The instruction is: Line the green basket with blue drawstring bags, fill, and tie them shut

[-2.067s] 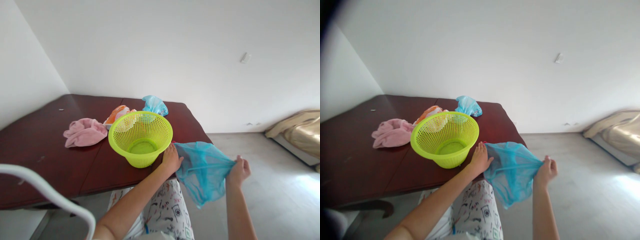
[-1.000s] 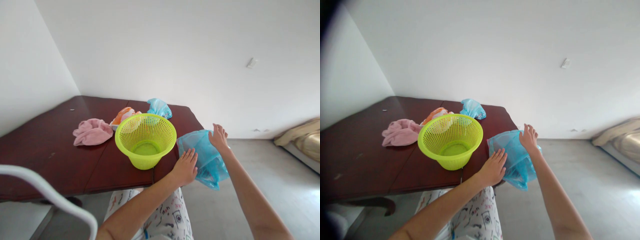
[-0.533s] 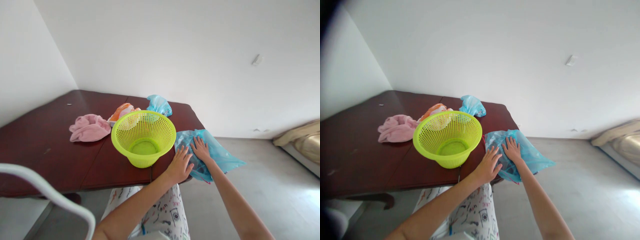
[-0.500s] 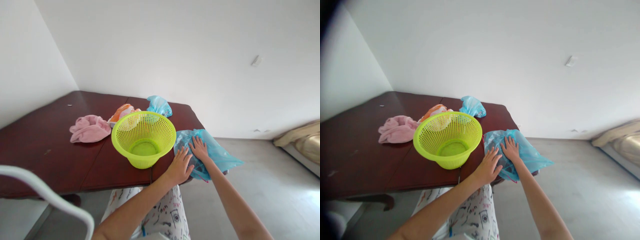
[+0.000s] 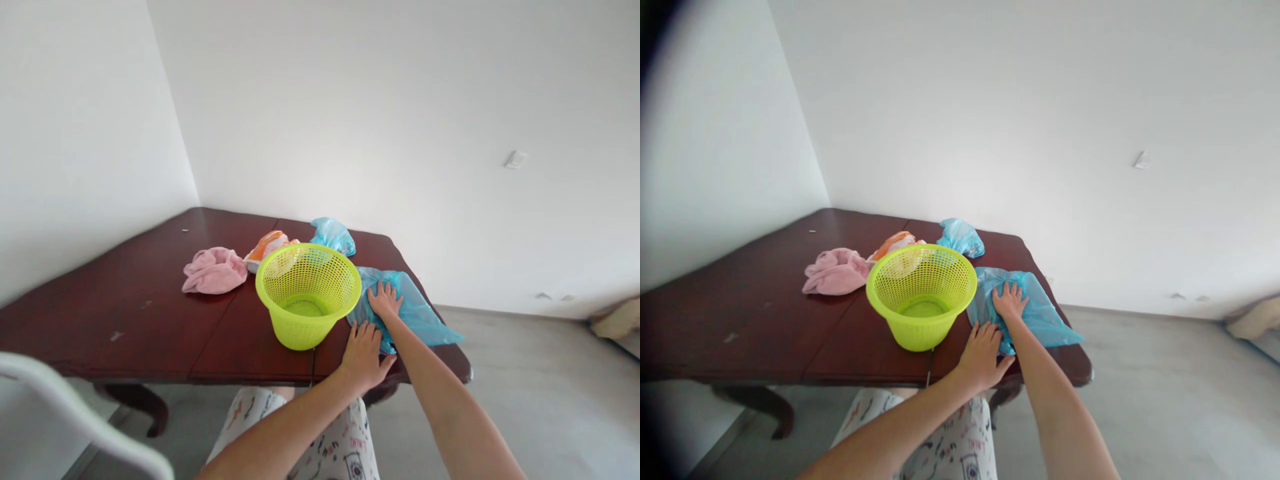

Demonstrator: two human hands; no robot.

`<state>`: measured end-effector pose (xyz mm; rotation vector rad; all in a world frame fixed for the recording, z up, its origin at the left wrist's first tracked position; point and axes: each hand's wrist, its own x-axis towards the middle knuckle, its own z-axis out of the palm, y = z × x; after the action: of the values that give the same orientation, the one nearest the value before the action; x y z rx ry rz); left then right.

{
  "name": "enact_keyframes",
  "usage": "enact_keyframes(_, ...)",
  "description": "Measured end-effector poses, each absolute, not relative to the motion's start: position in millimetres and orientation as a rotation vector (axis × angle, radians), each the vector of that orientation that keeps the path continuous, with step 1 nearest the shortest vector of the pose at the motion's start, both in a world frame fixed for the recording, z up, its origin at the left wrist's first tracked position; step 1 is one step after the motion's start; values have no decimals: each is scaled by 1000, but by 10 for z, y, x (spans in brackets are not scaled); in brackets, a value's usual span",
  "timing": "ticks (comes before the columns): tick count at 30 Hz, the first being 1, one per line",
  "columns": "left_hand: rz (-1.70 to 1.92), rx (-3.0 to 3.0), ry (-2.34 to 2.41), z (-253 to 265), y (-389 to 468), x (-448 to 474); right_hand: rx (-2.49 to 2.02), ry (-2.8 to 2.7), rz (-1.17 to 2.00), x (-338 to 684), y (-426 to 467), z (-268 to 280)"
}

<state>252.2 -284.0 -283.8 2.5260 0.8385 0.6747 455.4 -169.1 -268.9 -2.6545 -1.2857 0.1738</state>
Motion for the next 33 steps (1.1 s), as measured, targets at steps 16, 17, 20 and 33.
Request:
enact_keyframes(16, 369, 2673, 334, -3243, -2964, 1682, -2617, -1287, 64, 4587, -1700, -2834)
enact_keyframes(17, 341, 2679, 314, -3284, -2952, 1565, -2610, -1285, 57, 4601, -1693, -2855)
enact_keyframes(20, 248, 2701, 274, -3304, -2872, 1133, -2579, -1271, 25, 4639, -1674, -2923)
enact_keyframes(33, 828, 2109, 1011, -2531, -2044, -785, -2380, -1363, -155, 4635, -1676, -3023)
